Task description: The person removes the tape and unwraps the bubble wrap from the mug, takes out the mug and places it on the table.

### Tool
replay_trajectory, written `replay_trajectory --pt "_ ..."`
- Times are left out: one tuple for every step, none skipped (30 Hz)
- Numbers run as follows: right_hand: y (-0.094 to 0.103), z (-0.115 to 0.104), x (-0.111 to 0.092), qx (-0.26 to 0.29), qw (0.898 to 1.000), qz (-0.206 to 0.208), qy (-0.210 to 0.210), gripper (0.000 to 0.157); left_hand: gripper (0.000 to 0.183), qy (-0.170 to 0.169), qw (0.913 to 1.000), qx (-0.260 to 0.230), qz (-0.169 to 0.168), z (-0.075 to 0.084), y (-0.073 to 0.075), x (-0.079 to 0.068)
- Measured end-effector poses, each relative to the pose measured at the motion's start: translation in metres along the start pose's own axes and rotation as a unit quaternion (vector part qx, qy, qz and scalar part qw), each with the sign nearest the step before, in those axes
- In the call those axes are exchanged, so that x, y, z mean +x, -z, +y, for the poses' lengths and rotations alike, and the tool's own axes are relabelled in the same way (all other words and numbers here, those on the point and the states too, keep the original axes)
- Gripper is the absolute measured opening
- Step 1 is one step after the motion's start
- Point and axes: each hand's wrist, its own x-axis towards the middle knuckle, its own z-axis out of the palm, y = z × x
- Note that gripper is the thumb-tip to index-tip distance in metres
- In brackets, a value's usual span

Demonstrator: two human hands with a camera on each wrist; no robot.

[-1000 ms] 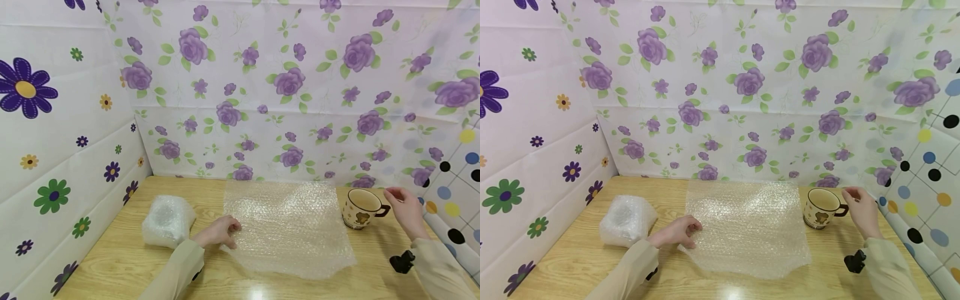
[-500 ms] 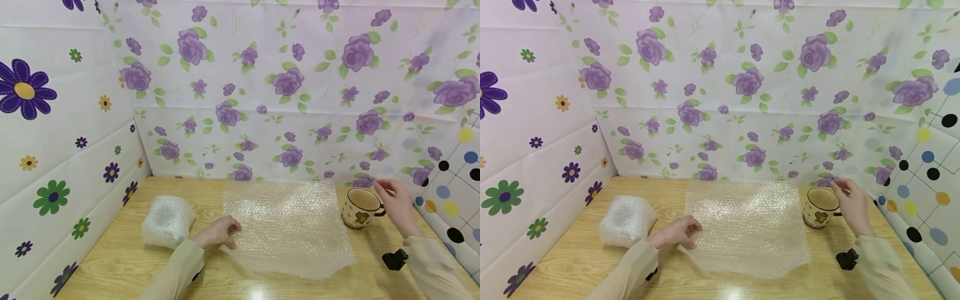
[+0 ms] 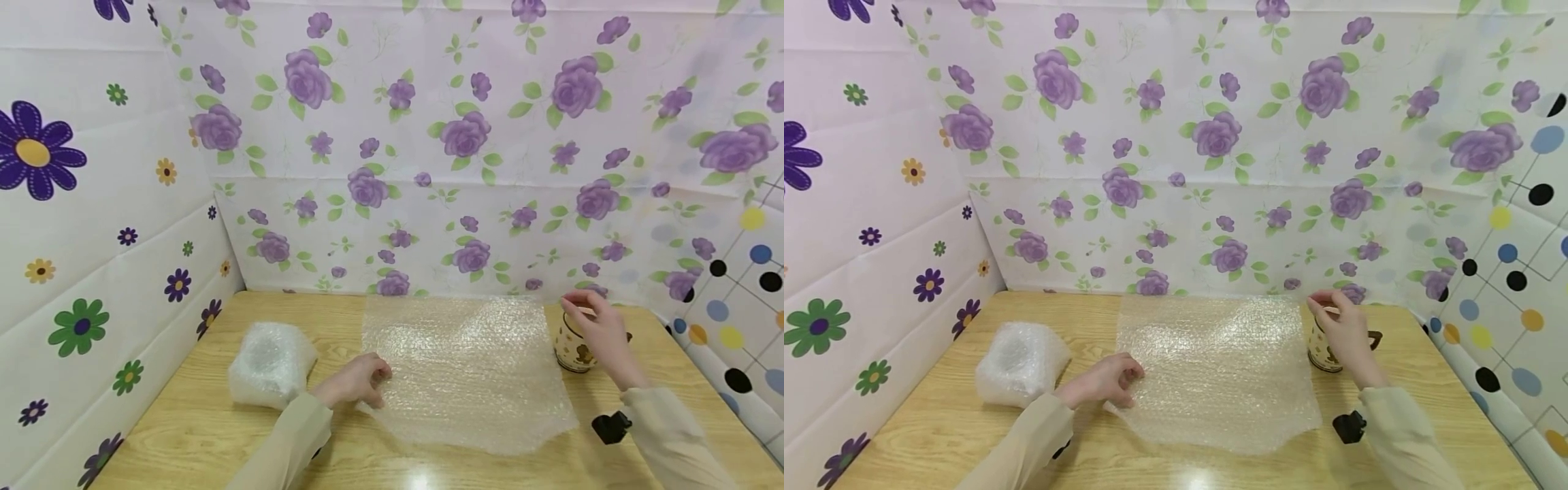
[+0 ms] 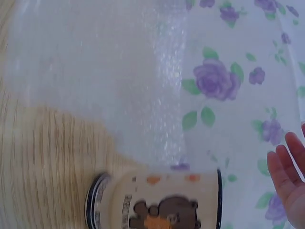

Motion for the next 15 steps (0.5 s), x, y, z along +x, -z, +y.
replay_trajectory --pt "-0.004 -0.003 0.0 0.005 1.0 -0.002 0.006 0.029 0.045 0.0 1.0 0.005 -0.001 0.001 0.0 0.0" --pt "-0.008 -0.006 0.0 0.012 1.0 -0.006 0.011 0.028 0.045 0.0 0.9999 0.01 -0.001 0.001 0.0 -0.001" --pt "-0.011 -0.008 0.0 0.016 1.0 -0.011 0.014 0.027 0.045 0.0 0.9999 0.016 -0.002 0.002 0.0 -0.001" --pt "-0.015 -0.01 0.0 0.022 0.999 -0.018 0.016 0.027 0.045 -0.001 0.9998 0.021 -0.002 0.002 0.0 -0.001" --pt "-0.018 -0.013 0.0 0.027 0.999 -0.026 0.016 0.027 0.045 -0.002 0.9996 0.027 -0.003 0.003 0.0 -0.001" --pt "-0.022 -0.015 0.0 0.032 0.999 -0.033 0.016 0.027 0.045 0.0 0.9994 0.034 -0.004 0.003 0.0 -0.001" --pt "-0.025 -0.018 0.0 0.037 0.998 -0.04 0.017 0.027 0.045 0.0 0.9992 0.039 -0.004 0.003 0.0 -0.002" --pt "-0.029 -0.02 0.0 0.043 0.998 -0.046 0.019 0.027 0.045 0.001 0.9991 0.043 -0.004 0.003 0.0 -0.002" --pt "-0.032 -0.023 0.0 0.048 0.997 -0.049 0.022 0.026 0.044 0.0 0.999 0.045 -0.005 0.003 0.0 -0.002" --pt "-0.036 -0.026 0.001 0.053 0.997 -0.05 0.031 0.025 0.044 -0.001 0.9988 0.048 -0.005 0.003 0.0 -0.002" --pt "-0.039 -0.034 0.0 0.056 0.996 -0.052 0.038 0.022 0.044 0.0 0.9987 0.05 -0.006 0.003 0.0 -0.001" --pt "-0.042 -0.037 0.0 0.065 0.995 -0.053 0.047 0.02 0.044 0.002 0.9986 0.052 -0.007 0.004 0.0 -0.001" --pt "-0.046 -0.039 0.0 0.075 0.994 -0.054 0.055 0.019 0.044 0.001 0.9986 0.053 -0.007 0.004 0.0 -0.001" --pt "-0.05 -0.041 0.0 0.081 0.993 -0.057 0.063 0.018 0.044 0.0 0.9986 0.053 -0.008 0.004 0.0 -0.002" --pt "-0.054 -0.044 0.0 0.088 0.992 -0.061 0.068 0.016 0.044 -0.002 0.9985 0.054 -0.008 0.004 0.0 -0.002"
